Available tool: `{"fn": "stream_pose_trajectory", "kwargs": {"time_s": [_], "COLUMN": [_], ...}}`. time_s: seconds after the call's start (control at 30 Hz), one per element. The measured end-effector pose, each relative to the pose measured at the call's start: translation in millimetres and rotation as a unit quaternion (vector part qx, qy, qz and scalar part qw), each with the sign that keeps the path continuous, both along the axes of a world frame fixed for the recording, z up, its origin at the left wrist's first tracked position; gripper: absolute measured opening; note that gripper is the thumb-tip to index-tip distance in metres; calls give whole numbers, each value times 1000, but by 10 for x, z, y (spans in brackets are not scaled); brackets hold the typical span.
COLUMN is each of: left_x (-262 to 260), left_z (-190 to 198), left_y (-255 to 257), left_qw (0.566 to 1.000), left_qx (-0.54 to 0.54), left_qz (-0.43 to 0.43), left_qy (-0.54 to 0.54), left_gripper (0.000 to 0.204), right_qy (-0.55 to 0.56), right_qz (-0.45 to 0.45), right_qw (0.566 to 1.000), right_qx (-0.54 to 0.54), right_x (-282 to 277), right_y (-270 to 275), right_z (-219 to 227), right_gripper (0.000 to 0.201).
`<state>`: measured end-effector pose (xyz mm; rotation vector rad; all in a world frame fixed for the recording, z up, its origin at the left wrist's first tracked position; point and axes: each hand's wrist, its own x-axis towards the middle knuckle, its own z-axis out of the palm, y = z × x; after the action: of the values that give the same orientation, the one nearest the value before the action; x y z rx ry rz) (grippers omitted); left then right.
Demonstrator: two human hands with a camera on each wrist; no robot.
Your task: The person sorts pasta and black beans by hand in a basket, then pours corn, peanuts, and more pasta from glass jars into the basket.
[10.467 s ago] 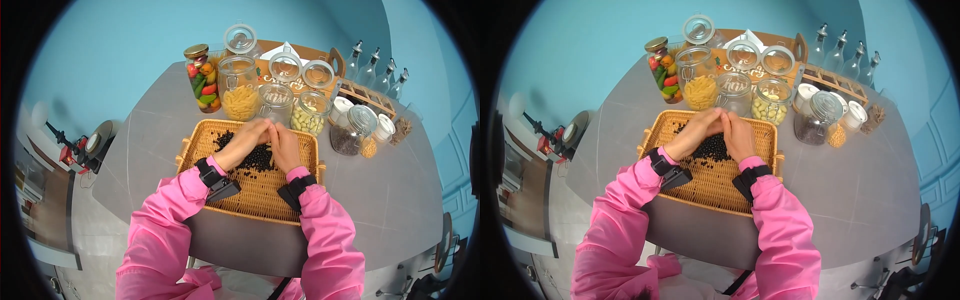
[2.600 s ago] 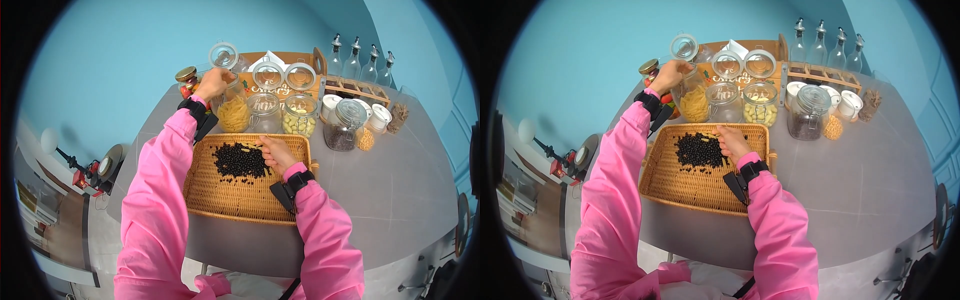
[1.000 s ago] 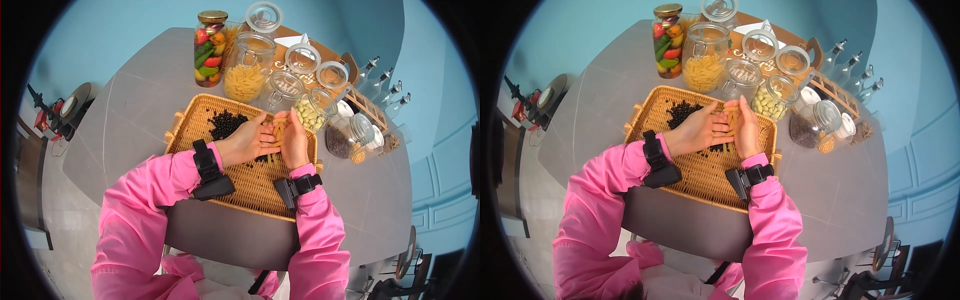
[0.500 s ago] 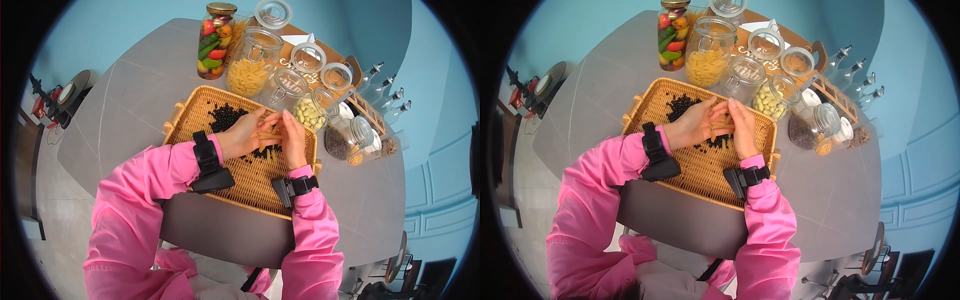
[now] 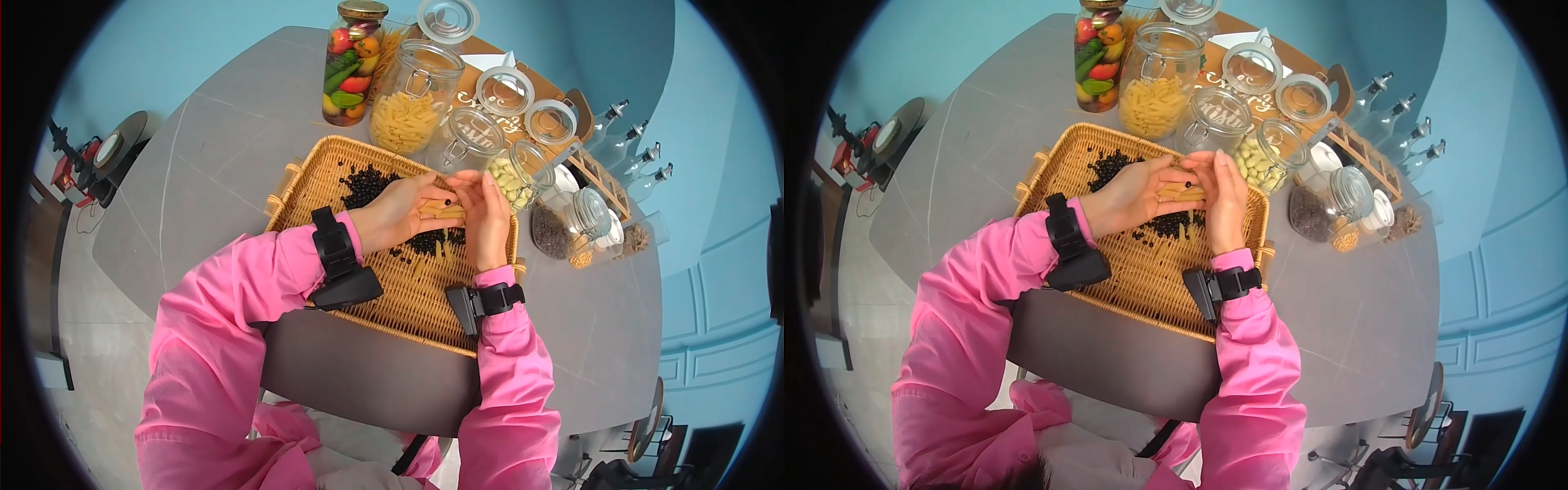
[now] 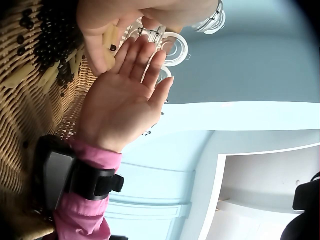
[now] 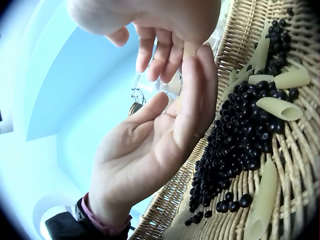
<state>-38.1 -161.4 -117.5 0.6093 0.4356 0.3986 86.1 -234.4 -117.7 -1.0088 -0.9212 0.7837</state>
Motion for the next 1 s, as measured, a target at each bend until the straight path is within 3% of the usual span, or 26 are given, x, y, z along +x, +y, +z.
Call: {"fn": "stream_pose_trajectory", "kwargs": {"time_s": [0.1,0.17,0.27,0.47,0.57,0.87,1.0], "left_x": [11,-7,-10,-9,-20,-31,-25], "left_z": [-80,-112,-177,-220,-178,-199,-172], "left_y": [31,31,60,113,82,84,93], "left_qw": [1000,997,992,976,960,960,964], "left_qx": [-17,65,124,214,271,267,256], "left_qz": [-2,-15,-26,-47,-61,-74,-55], "left_qy": [-11,-26,4,14,31,43,41], "left_gripper": [32,28,30,32,33,31,29], "right_qy": [11,-47,-106,-238,-196,-267,-247], "right_qz": [-22,-96,-105,-68,-34,-71,-109], "right_qw": [1000,994,986,958,970,953,959], "right_qx": [17,-27,-77,-147,-140,-121,-88], "right_x": [66,81,158,150,141,95,134], "right_y": [19,19,0,-17,-17,-35,1], "right_z": [-51,-77,-131,-159,-167,-139,-190], "right_gripper": [33,23,16,12,11,11,12]}}
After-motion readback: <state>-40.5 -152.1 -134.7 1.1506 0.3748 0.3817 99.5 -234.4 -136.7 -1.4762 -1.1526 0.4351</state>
